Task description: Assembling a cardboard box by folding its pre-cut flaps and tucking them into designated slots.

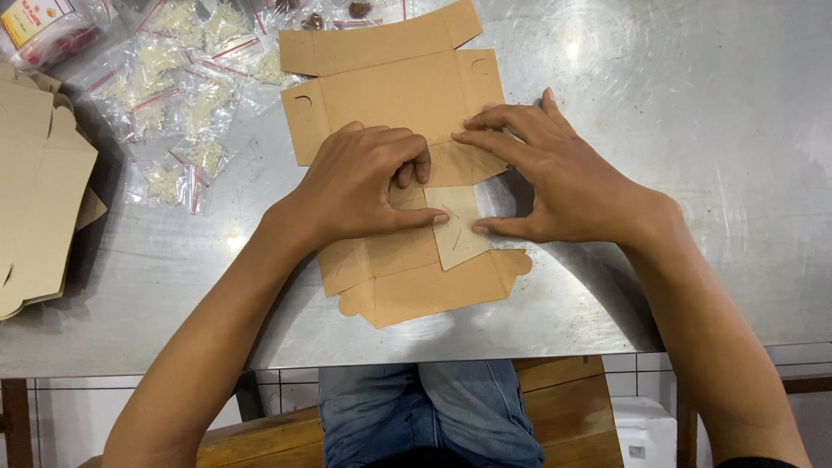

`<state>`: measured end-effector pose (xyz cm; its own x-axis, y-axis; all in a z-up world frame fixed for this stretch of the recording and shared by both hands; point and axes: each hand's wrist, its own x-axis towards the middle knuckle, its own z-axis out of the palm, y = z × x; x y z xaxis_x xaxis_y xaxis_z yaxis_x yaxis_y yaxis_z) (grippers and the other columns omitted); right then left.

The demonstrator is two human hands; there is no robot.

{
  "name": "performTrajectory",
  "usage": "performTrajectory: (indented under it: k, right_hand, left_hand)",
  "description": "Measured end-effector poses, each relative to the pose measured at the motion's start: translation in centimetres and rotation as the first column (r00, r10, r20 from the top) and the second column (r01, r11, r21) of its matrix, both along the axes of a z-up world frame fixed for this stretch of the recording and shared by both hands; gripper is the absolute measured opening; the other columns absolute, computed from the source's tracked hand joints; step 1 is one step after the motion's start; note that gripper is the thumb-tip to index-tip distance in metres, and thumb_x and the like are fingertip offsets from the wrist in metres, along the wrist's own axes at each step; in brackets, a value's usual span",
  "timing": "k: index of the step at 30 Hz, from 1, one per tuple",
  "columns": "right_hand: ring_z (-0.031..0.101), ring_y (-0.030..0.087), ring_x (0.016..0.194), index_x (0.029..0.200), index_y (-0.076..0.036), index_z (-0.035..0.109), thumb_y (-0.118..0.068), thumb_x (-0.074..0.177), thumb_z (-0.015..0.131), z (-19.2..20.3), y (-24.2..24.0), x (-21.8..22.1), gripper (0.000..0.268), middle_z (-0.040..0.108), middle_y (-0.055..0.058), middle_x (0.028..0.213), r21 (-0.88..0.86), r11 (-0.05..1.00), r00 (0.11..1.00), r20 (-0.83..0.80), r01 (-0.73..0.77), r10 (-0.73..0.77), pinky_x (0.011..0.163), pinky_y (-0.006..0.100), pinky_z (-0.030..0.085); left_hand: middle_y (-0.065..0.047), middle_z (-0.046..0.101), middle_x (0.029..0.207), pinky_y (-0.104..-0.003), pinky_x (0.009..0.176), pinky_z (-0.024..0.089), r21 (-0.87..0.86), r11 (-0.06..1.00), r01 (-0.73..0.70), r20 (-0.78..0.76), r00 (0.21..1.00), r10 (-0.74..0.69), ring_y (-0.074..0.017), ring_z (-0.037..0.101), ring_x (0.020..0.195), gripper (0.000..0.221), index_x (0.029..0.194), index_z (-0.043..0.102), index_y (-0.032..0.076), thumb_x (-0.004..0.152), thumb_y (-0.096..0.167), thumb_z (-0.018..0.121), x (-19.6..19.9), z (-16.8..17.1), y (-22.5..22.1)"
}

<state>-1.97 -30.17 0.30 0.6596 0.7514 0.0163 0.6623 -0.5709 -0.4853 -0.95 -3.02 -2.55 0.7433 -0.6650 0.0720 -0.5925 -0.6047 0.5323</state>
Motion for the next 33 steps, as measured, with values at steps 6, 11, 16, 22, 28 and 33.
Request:
performTrajectory:
  k: [6,11,16,22,28,33]
  right_hand:
    - [0.037,0.035,0.147,0.158,-0.012,0.039,-0.051,0.075,0.088,-0.2,-0.2,-0.1,0.103,0.042,0.014,0.152,-0.018,1.000,1.000,-0.016,-0.023,0.022,0.120,0.070,0.010]
    - [0.033,0.036,0.149,0.159,-0.011,0.036,-0.055,0.071,0.090,-0.2,-0.2,-0.2,0.112,0.041,0.016,0.152,-0.031,0.999,0.999,-0.037,-0.021,0.020,0.120,0.072,0.010]
    - [0.037,0.035,0.146,0.157,-0.011,0.039,-0.052,0.079,0.084,-0.1,0.1,-0.1,0.099,0.045,0.015,0.148,-0.004,1.000,0.999,-0.032,0.006,-0.006,0.122,0.069,0.011]
    - [0.046,0.034,0.137,0.154,-0.011,0.045,-0.047,0.084,0.083,-1.0,0.1,0.1,0.088,0.052,0.017,0.140,0.048,0.998,0.998,0.029,0.048,-0.049,0.121,0.072,0.013]
    - [0.053,0.032,0.129,0.150,-0.009,0.051,-0.043,0.093,0.076,-1.5,0.4,0.1,0.071,0.056,0.014,0.134,0.082,0.994,0.991,0.109,0.071,-0.080,0.120,0.076,0.017]
    - [0.054,0.035,0.124,0.144,-0.011,0.058,-0.033,0.093,0.076,-2.5,1.0,-0.2,0.058,0.058,0.011,0.131,0.086,0.980,0.971,0.147,0.179,-0.190,0.123,0.070,0.019]
  left_hand:
    - [0.006,0.065,0.077,-0.041,0.067,0.039,0.005,1.000,0.004,0.011,1.000,-0.005,-0.0222,0.061,0.069,0.054,0.086,0.057,0.019,0.081,0.068,0.078,0.0,0.0,0.0]
    - [0.006,0.065,0.077,-0.041,0.066,0.039,-0.005,1.000,0.014,0.025,1.000,-0.014,-0.0215,0.062,0.070,0.054,0.085,0.057,0.019,0.081,0.068,0.078,0.1,-0.1,0.0]
    - [0.007,0.065,0.077,-0.040,0.066,0.039,-0.010,1.000,0.009,0.016,1.000,-0.008,-0.0203,0.062,0.070,0.053,0.085,0.058,0.019,0.080,0.068,0.078,0.0,0.0,0.0]
    - [0.006,0.065,0.078,-0.040,0.067,0.039,0.001,1.000,0.008,0.005,1.000,-0.008,-0.0216,0.062,0.071,0.053,0.086,0.057,0.019,0.082,0.068,0.077,-0.1,0.1,0.1]
    - [0.006,0.065,0.077,-0.040,0.066,0.038,-0.001,1.000,0.005,0.013,1.000,-0.005,-0.0212,0.062,0.070,0.053,0.086,0.057,0.019,0.081,0.067,0.078,-0.1,0.1,0.1]
    - [0.007,0.065,0.078,-0.040,0.067,0.039,-0.006,1.000,-0.003,0.005,1.000,0.003,-0.0208,0.062,0.071,0.053,0.085,0.057,0.019,0.079,0.065,0.081,-0.1,-0.2,0.1]
